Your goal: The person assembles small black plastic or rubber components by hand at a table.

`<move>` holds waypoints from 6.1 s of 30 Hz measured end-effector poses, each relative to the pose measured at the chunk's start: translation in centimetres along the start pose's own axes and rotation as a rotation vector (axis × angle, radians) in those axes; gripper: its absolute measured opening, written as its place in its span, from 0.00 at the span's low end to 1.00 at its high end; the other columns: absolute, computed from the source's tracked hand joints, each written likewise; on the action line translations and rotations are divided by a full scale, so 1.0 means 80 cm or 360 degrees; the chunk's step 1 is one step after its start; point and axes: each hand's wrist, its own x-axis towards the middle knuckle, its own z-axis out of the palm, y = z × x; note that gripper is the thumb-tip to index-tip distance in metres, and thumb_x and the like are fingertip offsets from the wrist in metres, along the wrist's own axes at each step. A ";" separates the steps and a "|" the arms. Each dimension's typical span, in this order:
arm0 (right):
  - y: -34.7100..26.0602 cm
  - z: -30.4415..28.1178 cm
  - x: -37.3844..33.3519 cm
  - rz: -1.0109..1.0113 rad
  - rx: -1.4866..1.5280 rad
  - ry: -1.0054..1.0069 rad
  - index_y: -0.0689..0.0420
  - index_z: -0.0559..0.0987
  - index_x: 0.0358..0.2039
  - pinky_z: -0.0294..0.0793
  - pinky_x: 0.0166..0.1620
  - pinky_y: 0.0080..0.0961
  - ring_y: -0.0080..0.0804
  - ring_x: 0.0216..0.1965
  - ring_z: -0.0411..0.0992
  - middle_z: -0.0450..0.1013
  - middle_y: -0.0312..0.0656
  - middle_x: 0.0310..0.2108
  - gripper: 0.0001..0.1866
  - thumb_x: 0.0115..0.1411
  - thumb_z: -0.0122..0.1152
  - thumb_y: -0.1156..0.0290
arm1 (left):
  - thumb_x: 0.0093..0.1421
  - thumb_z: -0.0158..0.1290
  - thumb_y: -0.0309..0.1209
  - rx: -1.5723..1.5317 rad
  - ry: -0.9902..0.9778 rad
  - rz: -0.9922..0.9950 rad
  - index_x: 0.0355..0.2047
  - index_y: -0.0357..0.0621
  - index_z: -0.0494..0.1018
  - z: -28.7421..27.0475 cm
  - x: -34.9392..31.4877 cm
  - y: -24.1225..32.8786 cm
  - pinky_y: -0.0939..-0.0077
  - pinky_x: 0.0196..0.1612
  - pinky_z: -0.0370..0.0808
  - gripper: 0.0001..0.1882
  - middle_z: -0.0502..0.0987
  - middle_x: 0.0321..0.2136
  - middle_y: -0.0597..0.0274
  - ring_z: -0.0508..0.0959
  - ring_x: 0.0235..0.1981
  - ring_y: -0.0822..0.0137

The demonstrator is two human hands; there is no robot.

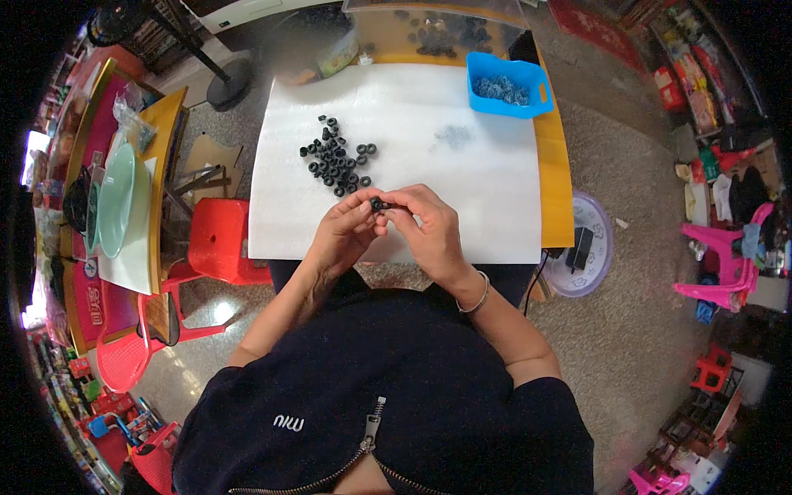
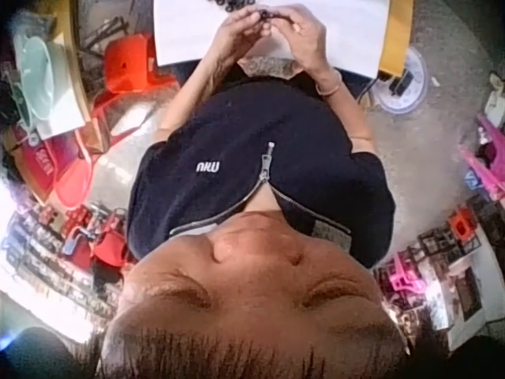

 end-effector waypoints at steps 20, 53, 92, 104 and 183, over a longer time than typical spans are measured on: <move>-0.024 0.001 -0.008 -0.0280 -0.0149 0.0087 0.63 0.78 0.39 0.74 0.35 0.22 0.30 0.33 0.74 0.74 0.43 0.33 0.10 0.55 0.57 0.82 | 0.62 0.50 0.28 0.0015 -0.0031 0.0119 0.45 0.38 0.71 0.023 -0.021 0.011 0.74 0.39 0.76 0.12 0.76 0.31 0.60 0.76 0.32 0.70; -0.047 0.032 0.012 -0.0191 -0.0232 -0.0042 0.61 0.79 0.41 0.72 0.38 0.21 0.28 0.34 0.73 0.73 0.42 0.35 0.11 0.56 0.55 0.81 | 0.62 0.50 0.28 -0.0299 -0.0017 0.0099 0.45 0.35 0.69 0.001 -0.022 0.020 0.78 0.38 0.77 0.13 0.77 0.33 0.58 0.78 0.30 0.70; -0.049 0.036 0.026 -0.0769 -0.0757 -0.0076 0.63 0.76 0.31 0.72 0.29 0.25 0.33 0.28 0.72 0.71 0.43 0.30 0.08 0.48 0.59 0.85 | 0.60 0.52 0.26 0.0373 0.0174 0.0455 0.40 0.35 0.73 0.000 -0.029 0.028 0.78 0.35 0.76 0.09 0.76 0.28 0.60 0.77 0.28 0.71; -0.023 0.038 0.010 -0.0689 -0.0638 -0.0064 0.62 0.75 0.32 0.72 0.32 0.29 0.39 0.29 0.71 0.71 0.45 0.29 0.08 0.49 0.59 0.83 | 0.61 0.52 0.27 0.0580 0.0127 0.0402 0.42 0.34 0.73 -0.012 -0.027 0.019 0.77 0.36 0.77 0.11 0.77 0.30 0.59 0.77 0.31 0.72; -0.012 0.033 0.021 -0.1006 -0.0789 -0.0133 0.63 0.75 0.33 0.71 0.30 0.30 0.40 0.29 0.70 0.70 0.45 0.30 0.11 0.47 0.60 0.85 | 0.60 0.53 0.27 0.0578 0.0131 0.0297 0.42 0.32 0.72 -0.008 -0.026 0.028 0.77 0.38 0.78 0.12 0.77 0.33 0.59 0.78 0.32 0.70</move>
